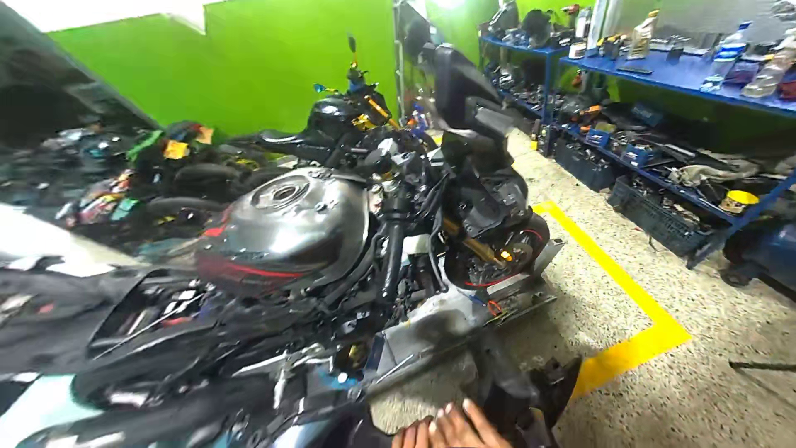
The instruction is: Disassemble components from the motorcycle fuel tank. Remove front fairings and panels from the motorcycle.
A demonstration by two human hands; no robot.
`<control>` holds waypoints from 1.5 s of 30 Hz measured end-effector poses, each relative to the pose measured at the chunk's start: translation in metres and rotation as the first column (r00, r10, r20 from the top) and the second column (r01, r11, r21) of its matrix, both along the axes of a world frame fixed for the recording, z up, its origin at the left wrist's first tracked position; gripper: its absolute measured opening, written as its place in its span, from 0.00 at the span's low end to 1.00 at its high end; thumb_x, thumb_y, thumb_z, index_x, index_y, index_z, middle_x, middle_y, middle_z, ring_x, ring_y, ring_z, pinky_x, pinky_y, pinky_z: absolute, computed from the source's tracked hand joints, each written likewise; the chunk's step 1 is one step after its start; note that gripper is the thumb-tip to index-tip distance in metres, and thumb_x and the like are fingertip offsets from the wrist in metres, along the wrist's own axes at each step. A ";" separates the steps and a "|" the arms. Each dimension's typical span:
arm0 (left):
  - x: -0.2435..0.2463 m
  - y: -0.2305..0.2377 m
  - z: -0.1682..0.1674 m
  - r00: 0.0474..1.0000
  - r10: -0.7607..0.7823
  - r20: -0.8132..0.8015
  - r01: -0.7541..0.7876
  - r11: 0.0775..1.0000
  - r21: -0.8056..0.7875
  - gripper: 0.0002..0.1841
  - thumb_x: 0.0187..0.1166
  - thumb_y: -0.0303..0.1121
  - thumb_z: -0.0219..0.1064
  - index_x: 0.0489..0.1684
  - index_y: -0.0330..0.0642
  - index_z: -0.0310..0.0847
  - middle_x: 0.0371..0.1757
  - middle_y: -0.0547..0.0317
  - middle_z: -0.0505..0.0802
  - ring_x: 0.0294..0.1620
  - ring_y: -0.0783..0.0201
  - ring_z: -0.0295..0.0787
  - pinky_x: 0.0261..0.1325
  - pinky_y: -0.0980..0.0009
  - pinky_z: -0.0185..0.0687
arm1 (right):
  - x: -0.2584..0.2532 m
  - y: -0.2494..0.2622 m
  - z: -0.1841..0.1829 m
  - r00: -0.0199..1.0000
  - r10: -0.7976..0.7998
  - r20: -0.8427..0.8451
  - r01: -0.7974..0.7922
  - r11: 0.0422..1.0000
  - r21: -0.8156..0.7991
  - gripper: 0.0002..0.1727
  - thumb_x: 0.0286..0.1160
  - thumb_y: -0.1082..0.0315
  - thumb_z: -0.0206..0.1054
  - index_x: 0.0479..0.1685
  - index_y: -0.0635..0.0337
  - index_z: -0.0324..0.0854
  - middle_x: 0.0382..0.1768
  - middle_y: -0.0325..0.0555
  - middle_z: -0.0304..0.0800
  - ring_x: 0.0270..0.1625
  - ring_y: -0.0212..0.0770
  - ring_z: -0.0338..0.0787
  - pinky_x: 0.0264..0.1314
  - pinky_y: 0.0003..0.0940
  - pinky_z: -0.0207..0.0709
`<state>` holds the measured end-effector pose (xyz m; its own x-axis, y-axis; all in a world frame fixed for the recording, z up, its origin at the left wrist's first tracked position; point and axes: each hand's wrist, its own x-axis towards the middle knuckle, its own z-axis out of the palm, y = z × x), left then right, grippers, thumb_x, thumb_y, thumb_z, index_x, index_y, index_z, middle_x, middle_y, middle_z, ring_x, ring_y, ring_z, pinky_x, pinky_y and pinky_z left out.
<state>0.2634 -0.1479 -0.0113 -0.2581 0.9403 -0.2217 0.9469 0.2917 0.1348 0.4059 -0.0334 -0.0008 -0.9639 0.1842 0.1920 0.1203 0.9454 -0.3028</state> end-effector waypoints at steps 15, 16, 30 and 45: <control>-0.049 0.039 -0.033 0.970 -0.112 0.218 0.045 0.955 0.294 0.35 0.70 0.43 0.77 0.78 0.38 0.77 0.75 0.44 0.86 0.75 0.47 0.84 0.77 0.47 0.75 | -0.053 0.082 -0.008 0.866 0.058 0.497 -0.030 0.998 -0.064 0.60 0.47 0.53 0.87 0.90 0.57 0.61 0.62 0.67 0.86 0.62 0.68 0.87 0.69 0.69 0.73; -0.061 0.038 -0.025 0.969 -0.074 0.236 -0.004 0.949 0.316 0.39 0.68 0.52 0.77 0.80 0.41 0.76 0.78 0.49 0.85 0.77 0.50 0.81 0.78 0.47 0.74 | -0.060 0.089 -0.003 0.869 0.053 0.492 -0.019 0.997 -0.074 0.59 0.46 0.52 0.88 0.89 0.53 0.64 0.62 0.68 0.86 0.61 0.70 0.87 0.67 0.71 0.73; -0.170 0.047 -0.050 0.132 0.381 0.915 -0.763 0.628 -0.151 0.35 0.70 0.42 0.79 0.66 0.17 0.77 0.62 0.32 0.90 0.69 0.51 0.86 0.77 0.53 0.77 | -0.061 0.212 0.038 0.811 0.079 0.580 -0.117 0.993 0.028 0.51 0.51 0.42 0.83 0.85 0.41 0.70 0.63 0.64 0.87 0.61 0.67 0.88 0.66 0.67 0.75; -0.116 0.186 0.024 0.263 0.137 0.955 -0.936 0.276 0.218 0.16 0.75 0.30 0.75 0.52 0.23 0.85 0.47 0.56 0.97 0.54 0.76 0.93 0.66 0.71 0.87 | -0.045 0.369 0.053 0.907 0.238 0.347 -0.265 0.964 0.034 0.55 0.55 0.43 0.84 0.90 0.41 0.61 0.68 0.55 0.86 0.67 0.59 0.87 0.73 0.66 0.70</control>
<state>0.1472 0.0383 0.0130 -0.8964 0.4349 -0.0858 -0.0558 0.0814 0.9951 0.3608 0.3355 0.0526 -0.9860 -0.0752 -0.1486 -0.0429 0.9768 -0.2098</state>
